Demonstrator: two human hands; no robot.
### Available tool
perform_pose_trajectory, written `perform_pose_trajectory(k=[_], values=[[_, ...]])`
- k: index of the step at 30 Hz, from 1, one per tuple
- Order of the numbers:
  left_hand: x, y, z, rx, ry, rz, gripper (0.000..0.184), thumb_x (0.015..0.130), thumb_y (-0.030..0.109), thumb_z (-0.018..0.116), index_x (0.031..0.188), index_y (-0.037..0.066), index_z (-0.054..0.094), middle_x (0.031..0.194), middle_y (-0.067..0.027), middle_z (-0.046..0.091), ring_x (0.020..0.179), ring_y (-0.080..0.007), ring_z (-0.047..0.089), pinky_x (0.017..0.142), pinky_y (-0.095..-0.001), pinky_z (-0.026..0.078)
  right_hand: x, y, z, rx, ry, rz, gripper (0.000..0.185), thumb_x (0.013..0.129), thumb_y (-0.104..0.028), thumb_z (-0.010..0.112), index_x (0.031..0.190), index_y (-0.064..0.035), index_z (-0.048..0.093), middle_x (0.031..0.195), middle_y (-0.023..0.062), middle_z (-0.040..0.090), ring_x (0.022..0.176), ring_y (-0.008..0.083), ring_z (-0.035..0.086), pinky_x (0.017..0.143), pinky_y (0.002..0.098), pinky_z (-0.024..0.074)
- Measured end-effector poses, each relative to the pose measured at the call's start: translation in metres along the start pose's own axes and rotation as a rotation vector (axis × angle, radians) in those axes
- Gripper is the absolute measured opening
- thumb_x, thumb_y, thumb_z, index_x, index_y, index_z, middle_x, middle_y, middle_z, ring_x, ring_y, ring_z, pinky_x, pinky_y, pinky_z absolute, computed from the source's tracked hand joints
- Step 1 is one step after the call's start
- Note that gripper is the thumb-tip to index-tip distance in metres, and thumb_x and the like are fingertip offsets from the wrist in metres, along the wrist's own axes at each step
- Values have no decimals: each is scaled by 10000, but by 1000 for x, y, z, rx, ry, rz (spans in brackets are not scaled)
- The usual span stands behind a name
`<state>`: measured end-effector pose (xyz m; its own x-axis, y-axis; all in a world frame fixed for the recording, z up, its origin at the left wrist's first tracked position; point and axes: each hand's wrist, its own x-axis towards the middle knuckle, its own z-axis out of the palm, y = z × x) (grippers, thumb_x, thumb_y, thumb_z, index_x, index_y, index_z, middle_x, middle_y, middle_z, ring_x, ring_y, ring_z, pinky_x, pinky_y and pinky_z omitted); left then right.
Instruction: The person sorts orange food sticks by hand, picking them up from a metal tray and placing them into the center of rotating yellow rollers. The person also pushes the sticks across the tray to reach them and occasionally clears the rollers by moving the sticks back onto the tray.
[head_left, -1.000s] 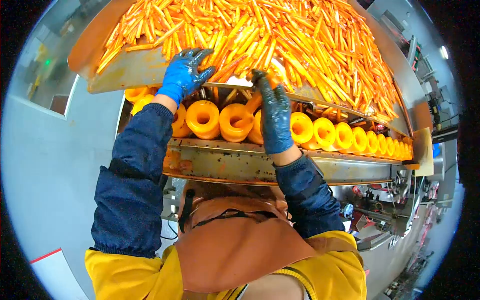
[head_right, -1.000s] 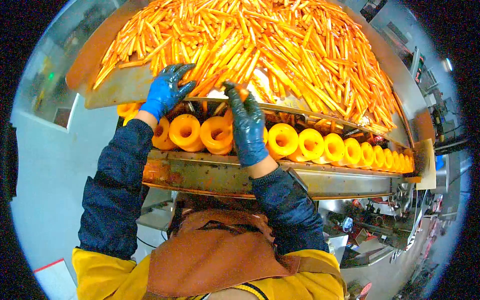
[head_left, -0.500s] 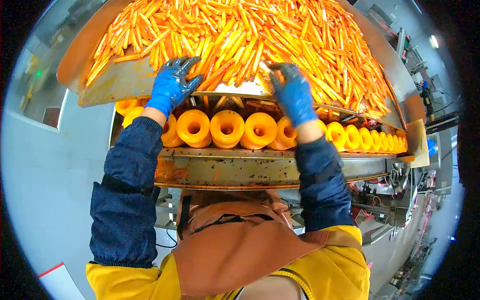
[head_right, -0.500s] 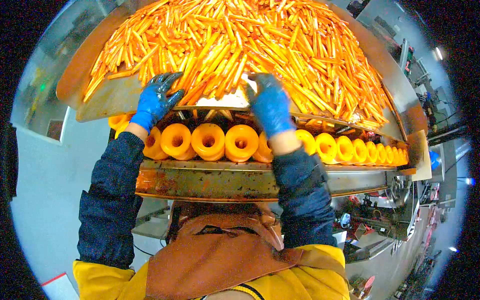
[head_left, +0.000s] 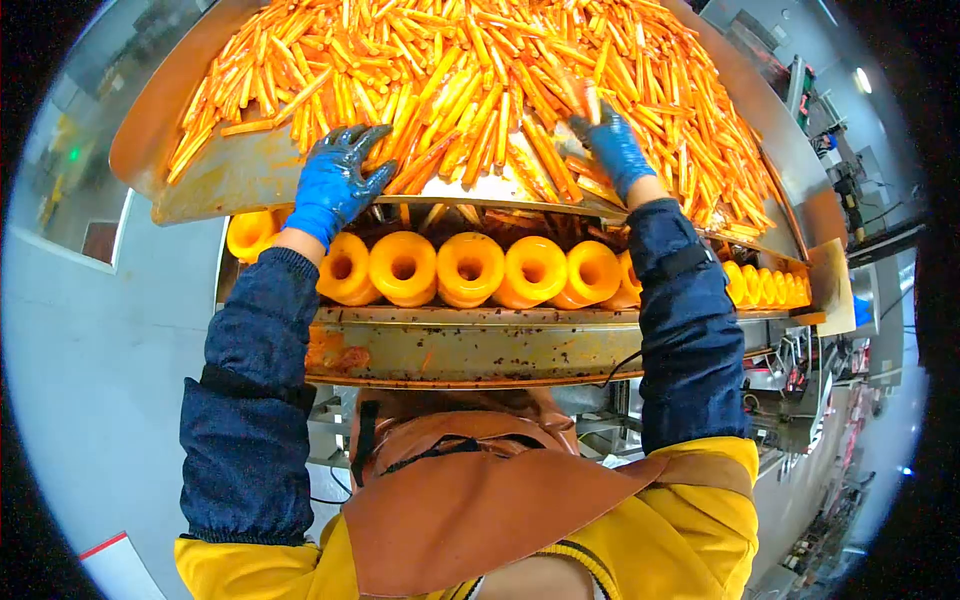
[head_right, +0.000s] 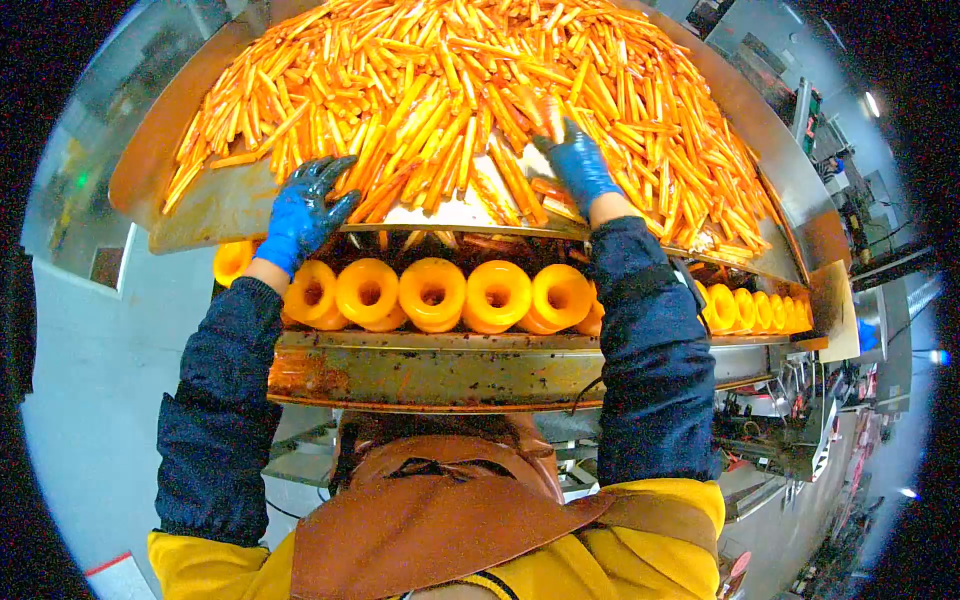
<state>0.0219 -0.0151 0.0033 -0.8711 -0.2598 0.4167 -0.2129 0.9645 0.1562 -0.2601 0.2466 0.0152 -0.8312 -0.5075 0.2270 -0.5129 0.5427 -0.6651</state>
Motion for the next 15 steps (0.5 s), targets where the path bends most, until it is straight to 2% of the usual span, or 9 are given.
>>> perform_pose_trajectory(k=[2, 3, 4, 6, 8, 9, 11, 13, 15], values=[[-1, -1, 1, 2, 15, 5, 496, 825, 433, 574, 1267, 220, 504, 1256, -162, 517, 1162, -375, 461, 1011, -450, 348, -15, -20, -20, 559, 40, 107, 371, 821, -253, 638, 1100, -18, 569, 904, 92, 654, 797, 231, 617, 731, 333, 489], [-1, -1, 1, -1, 18, 11, 495, 824, 429, 577, 1267, 220, 504, 1256, -166, 517, 1162, -374, 463, 1011, -449, 348, -9, -11, -24, 658, 145, -1, 286, 819, -201, 651, 1057, -54, 591, 795, 28, 612, 662, 130, 564, 605, 264, 467], [-1, 0, 1, -5, 19, 17, 494, 824, 424, 580, 1267, 220, 505, 1256, -170, 517, 1162, -373, 464, 1011, -448, 348, -23, -28, -37, 796, 135, 78, 249, 822, -200, 649, 1033, -74, 602, 757, 17, 604, 603, 104, 550, 534, 241, 442], [0, 0, -1, -10, 5, 9, 494, 825, 420, 581, 1270, 219, 504, 1255, -173, 517, 1162, -371, 465, 1013, -446, 346, -43, -50, -36, 1173, 151, 144, 190, 832, -201, 635, 982, -88, 609, 718, 0, 583, 568, 96, 534, 498, 232, 420], [-2, 1, -3, -12, -7, -1, 495, 825, 416, 582, 1272, 218, 502, 1255, -176, 517, 1162, -369, 467, 1015, -444, 344, -78, -71, -27, 1327, -37, 189, 267, 845, -186, 632, 1067, -44, 588, 772, 5, 575, 638, 113, 525, 568, 232, 426], [-2, 2, -4, -10, -8, -4, 495, 826, 418, 579, 1272, 217, 501, 1257, -178, 515, 1165, -366, 464, 1018, -443, 340, -92, -69, -5, 1497, -102, 130, 238, 849, -184, 622, 1042, -49, 589, 781, 21, 586, 657, 119, 545, 575, 231, 440], [-1, 4, -5, -6, -9, -7, 495, 827, 420, 576, 1272, 216, 501, 1259, -179, 512, 1168, -364, 461, 1020, -441, 337, -130, -93, 32, 1606, -138, 221, 231, 850, -180, 611, 1042, -60, 571, 810, 37, 613, 731, 151, 592, 660, 278, 493], [-1, 4, -6, -18, -24, -21, 497, 829, 427, 570, 1273, 215, 499, 1264, -180, 508, 1178, -361, 453, 1022, -441, 332, -156, -114, 61, 1682, -197, 141, 400, 852, -135, 596, 1223, -7, 519, 980, 90, 647, 871, 180, 620, 793, 295, 492], [-1, 5, -6, -21, -34, -20, 498, 829, 429, 567, 1273, 215, 499, 1266, -179, 506, 1180, -359, 451, 1023, -440, 331, -175, -125, 75, 1658, -220, 268, 379, 830, -104, 603, 1191, -11, 534, 991, 90, 639, 874, 195, 618, 810, 294, 488]])
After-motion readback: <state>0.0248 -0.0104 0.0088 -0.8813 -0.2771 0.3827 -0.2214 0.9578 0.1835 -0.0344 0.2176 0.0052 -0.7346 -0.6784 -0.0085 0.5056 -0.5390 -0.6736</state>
